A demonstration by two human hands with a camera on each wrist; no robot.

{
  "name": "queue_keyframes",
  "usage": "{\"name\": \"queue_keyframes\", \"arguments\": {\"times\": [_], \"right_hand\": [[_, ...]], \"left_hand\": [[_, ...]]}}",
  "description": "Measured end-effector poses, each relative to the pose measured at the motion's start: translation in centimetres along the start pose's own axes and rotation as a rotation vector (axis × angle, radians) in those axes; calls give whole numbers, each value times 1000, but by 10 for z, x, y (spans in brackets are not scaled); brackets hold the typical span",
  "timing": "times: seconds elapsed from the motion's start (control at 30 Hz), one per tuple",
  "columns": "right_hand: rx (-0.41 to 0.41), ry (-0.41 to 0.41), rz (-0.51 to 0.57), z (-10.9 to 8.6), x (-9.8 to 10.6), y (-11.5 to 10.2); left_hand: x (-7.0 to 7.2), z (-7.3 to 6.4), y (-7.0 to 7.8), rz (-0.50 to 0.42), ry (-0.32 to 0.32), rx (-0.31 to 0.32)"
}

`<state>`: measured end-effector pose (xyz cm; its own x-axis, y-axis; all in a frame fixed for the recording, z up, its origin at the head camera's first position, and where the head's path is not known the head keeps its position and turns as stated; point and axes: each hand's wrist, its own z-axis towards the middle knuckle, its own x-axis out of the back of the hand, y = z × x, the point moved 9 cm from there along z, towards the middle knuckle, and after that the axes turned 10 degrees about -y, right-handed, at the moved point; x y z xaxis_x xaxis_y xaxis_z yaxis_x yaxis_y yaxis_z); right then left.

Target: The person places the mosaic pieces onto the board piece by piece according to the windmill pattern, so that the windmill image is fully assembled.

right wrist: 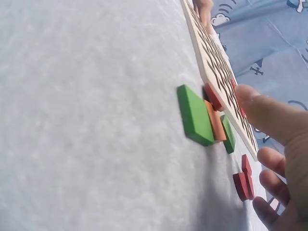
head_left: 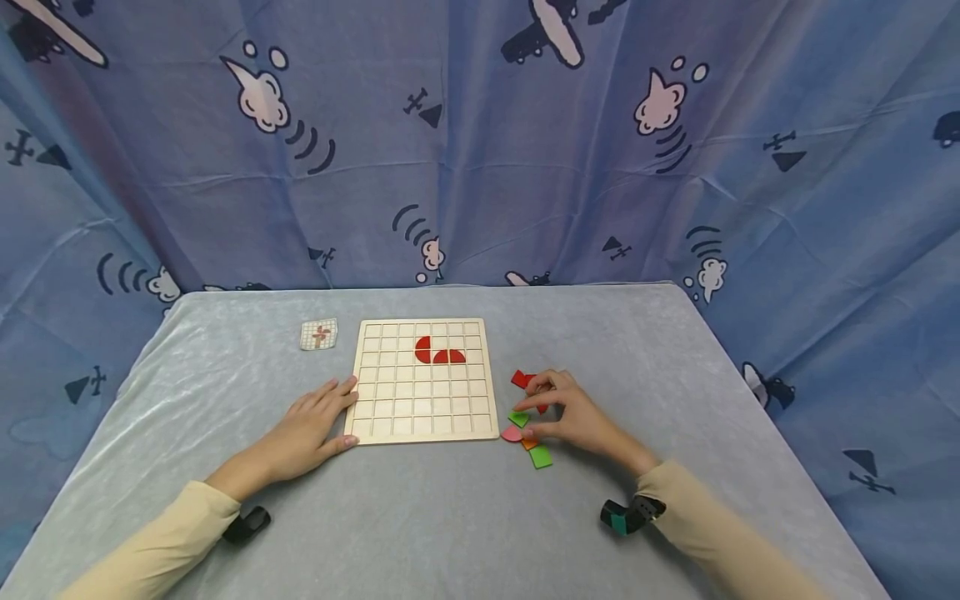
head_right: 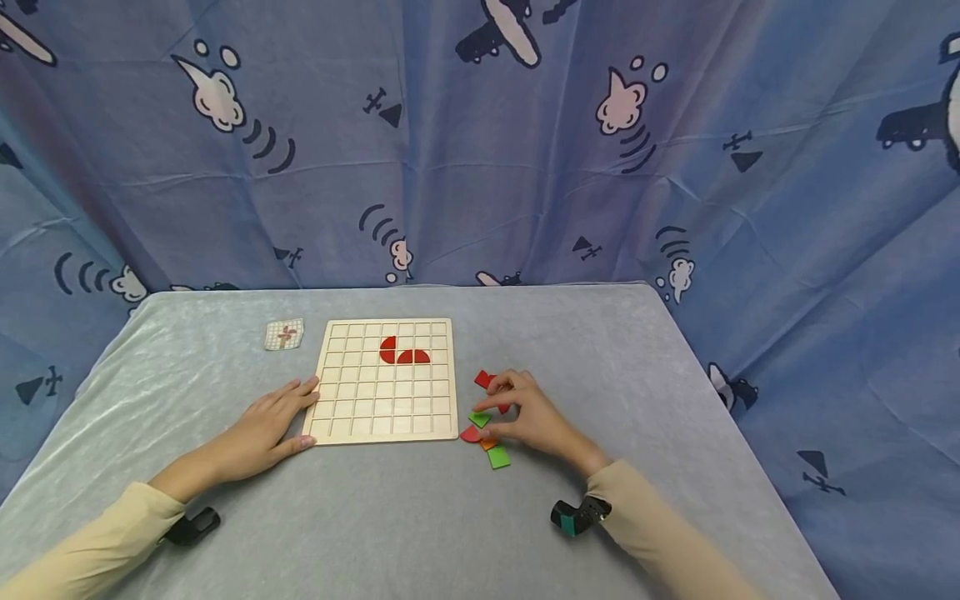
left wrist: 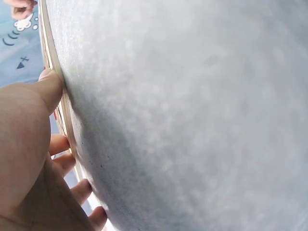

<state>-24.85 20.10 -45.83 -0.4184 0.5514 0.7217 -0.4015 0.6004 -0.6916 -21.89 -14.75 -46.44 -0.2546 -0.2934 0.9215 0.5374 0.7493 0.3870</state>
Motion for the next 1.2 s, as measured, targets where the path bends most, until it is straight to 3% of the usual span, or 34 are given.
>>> {"name": "queue_keyframes", "arguments": {"times": [0.27,0.87,1.2], "right_hand": [[68,10,-28,-1,-6,-7],[74,5,-81,1,-10,-13],[65,1,-101,3,-12,-12]], "left_hand": [[-1,0,-2,-9,-17,13],[-3,0,-2,18,-58,37],[0,0,0,15,20,-16]]}}
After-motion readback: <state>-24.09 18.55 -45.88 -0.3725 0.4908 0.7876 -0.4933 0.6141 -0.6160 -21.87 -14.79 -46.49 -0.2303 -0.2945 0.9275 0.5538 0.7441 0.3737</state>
